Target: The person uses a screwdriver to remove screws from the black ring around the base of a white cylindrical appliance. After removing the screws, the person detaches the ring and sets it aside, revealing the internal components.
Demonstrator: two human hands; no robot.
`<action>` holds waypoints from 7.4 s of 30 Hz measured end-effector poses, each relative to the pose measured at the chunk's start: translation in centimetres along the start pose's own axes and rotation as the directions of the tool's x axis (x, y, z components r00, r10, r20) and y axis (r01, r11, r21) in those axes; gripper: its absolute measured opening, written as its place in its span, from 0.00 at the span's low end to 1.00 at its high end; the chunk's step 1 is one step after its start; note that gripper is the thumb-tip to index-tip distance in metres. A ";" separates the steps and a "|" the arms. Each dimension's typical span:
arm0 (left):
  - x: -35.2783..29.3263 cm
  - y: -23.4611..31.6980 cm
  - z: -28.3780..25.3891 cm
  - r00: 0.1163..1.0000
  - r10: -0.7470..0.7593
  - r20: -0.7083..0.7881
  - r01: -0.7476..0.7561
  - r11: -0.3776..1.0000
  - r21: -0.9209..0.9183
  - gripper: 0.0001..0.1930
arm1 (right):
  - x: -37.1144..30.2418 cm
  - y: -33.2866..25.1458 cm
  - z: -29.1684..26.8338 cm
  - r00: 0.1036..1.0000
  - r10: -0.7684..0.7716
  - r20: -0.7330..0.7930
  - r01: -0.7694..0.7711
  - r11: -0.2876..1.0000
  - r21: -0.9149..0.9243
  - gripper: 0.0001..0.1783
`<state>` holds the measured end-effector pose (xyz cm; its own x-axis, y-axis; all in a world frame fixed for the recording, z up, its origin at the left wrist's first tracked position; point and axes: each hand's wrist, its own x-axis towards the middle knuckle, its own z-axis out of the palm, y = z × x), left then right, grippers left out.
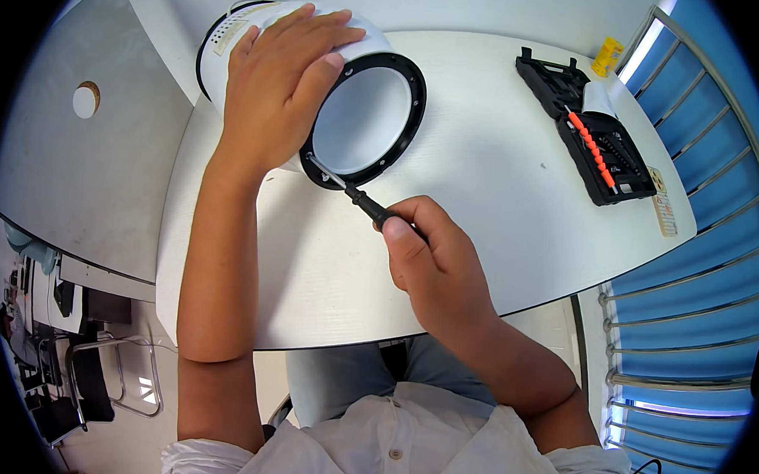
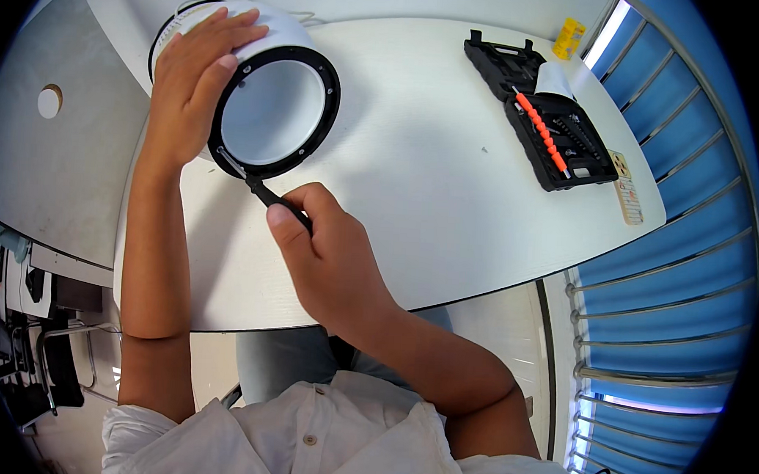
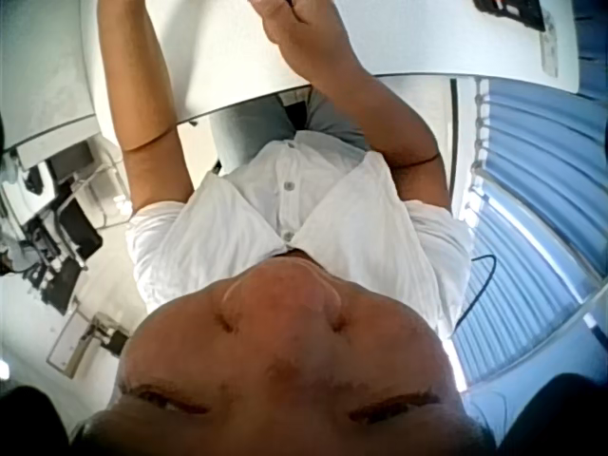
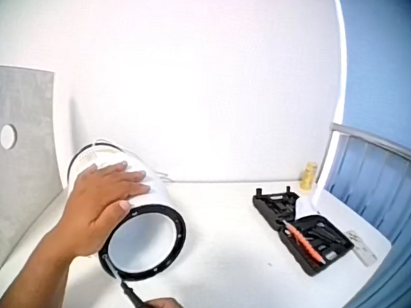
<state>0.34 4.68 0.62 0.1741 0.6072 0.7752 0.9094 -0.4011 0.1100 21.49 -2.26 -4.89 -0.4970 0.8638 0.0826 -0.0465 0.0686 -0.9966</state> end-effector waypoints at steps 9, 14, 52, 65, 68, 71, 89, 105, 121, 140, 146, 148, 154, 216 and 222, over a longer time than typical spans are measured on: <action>-0.1 -0.1 -0.3 0.999 0.015 0.030 -0.015 1.000 0.005 0.19 | -0.7 1.0 -1.3 1.000 -0.001 -0.028 -0.002 0.995 -0.101 0.12; -0.4 0.1 -0.1 1.000 -0.014 0.023 0.013 0.999 0.053 0.19 | -2.1 3.3 -1.9 0.937 -0.340 -0.081 0.261 0.835 -0.485 0.11; -0.3 0.2 -0.1 1.000 0.002 0.005 -0.003 0.998 0.064 0.18 | -0.9 2.4 -0.6 0.894 -0.448 -0.006 0.334 0.675 -0.658 0.12; -0.2 -0.1 0.0 0.999 0.030 -0.013 -0.029 0.998 0.051 0.18 | -0.7 3.8 -1.3 0.818 -0.575 0.028 0.432 0.581 -0.690 0.20; -0.1 -0.1 0.0 0.999 0.038 -0.016 -0.037 0.998 0.046 0.18 | -0.4 3.9 -1.5 0.711 -0.702 0.026 0.469 0.446 -0.762 0.19; -0.2 -0.1 0.0 0.999 0.042 -0.017 -0.042 0.998 0.039 0.18 | -0.4 3.5 -1.7 0.739 -0.673 0.030 0.427 0.434 -0.793 0.16; -0.2 -0.1 0.0 0.999 0.035 -0.024 -0.034 0.999 0.036 0.18 | -1.1 3.1 -1.3 0.996 -0.063 -0.058 0.039 0.940 -0.339 0.11; -0.2 0.0 0.0 1.000 0.023 -0.012 -0.022 0.999 0.038 0.18 | -0.4 3.8 -0.9 0.800 -0.599 0.040 0.479 0.598 -0.642 0.17; -0.2 -0.1 0.1 0.999 0.023 -0.025 -0.021 0.999 0.046 0.18 | -0.2 4.5 -0.9 0.813 -0.580 -0.060 0.402 0.632 -0.663 0.18; -0.2 -0.2 0.0 0.999 0.029 -0.025 -0.027 0.999 0.046 0.18 | 0.6 4.7 -1.6 0.742 -0.666 0.074 0.542 0.531 -0.652 0.16; -0.2 -0.1 0.0 0.999 0.029 -0.016 -0.028 0.999 0.040 0.17 | 1.1 4.7 -1.6 0.626 -0.765 0.151 0.593 0.341 -0.729 0.17; -0.2 -0.2 0.1 0.999 0.031 -0.021 -0.030 0.999 0.042 0.17 | 1.2 4.5 -1.7 0.609 -0.773 0.179 0.595 0.296 -0.747 0.17; -0.2 -0.1 0.0 1.000 0.021 -0.019 -0.020 0.998 0.053 0.18 | 2.2 3.4 -3.0 0.558 -0.780 0.284 0.593 0.135 -0.794 0.12; -0.2 -0.1 0.1 1.000 0.003 -0.027 -0.003 1.000 0.013 0.17 | 2.0 0.7 -4.4 0.954 0.269 0.130 -0.279 0.958 0.066 0.12; -0.3 -0.1 0.2 1.000 0.003 -0.018 -0.002 0.999 0.042 0.18 | -0.9 1.6 -1.7 0.992 -0.125 0.013 0.112 0.834 -0.540 0.19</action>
<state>0.27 4.69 0.29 0.1695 0.5936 0.7867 0.9242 -0.3729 0.0822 23.33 -2.09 -6.54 -0.4981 0.8421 0.2066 0.3735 0.4234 -0.8254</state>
